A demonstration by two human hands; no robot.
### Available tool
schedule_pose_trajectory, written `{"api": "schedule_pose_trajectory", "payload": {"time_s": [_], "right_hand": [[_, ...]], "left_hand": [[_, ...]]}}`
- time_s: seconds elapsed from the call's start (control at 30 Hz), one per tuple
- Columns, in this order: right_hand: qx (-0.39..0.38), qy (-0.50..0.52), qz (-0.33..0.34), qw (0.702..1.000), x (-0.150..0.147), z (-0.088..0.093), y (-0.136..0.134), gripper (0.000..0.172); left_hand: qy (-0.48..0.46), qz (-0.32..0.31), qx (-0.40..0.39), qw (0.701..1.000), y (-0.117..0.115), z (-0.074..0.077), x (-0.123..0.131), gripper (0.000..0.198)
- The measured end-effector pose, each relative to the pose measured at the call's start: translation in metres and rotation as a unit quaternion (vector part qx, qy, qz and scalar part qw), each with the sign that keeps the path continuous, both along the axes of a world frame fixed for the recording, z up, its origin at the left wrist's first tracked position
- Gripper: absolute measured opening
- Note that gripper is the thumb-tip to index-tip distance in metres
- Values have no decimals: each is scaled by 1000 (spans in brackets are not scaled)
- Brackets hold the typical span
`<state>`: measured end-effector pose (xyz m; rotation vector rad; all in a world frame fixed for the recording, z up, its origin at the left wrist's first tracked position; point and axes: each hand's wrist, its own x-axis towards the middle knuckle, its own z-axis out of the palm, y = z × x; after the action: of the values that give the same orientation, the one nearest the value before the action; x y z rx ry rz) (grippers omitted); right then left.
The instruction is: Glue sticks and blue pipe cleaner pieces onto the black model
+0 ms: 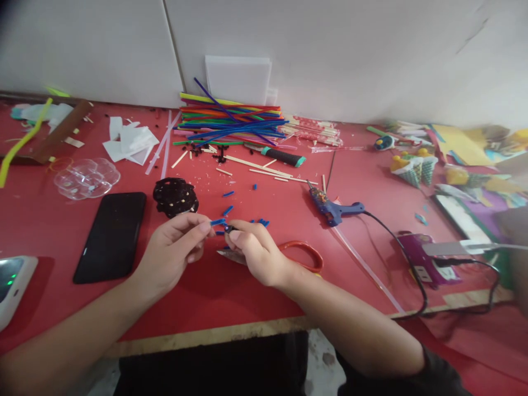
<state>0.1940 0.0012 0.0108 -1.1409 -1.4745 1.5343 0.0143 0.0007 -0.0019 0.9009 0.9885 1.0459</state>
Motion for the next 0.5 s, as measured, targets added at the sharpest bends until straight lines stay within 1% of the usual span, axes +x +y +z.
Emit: {"api": "schedule_pose_trajectory", "payload": {"time_s": [0.1, 0.17, 0.27, 0.33, 0.43, 0.5], "right_hand": [[17, -13, -3, 1000, 2, -3, 2, 27], [17, -9, -17, 1000, 5, -6, 5, 28], [-20, 43, -75, 996, 10, -9, 12, 30], [-49, 92, -113, 988, 12, -9, 17, 35], [-70, 143, -131, 978, 13, -7, 21, 43], [-67, 155, -127, 977, 13, -7, 20, 40]], "left_hand": [[2, -4, 5, 1000, 0, -1, -1, 18], [-1, -5, 3, 1000, 0, -1, -1, 18], [-6, -8, 1, 1000, 0, 0, -1, 18], [-4, -10, 4, 1000, 0, 0, -1, 18], [25, -4, 31, 999, 0, 2, -1, 18], [51, 8, 59, 997, 0, 3, -2, 15]]}}
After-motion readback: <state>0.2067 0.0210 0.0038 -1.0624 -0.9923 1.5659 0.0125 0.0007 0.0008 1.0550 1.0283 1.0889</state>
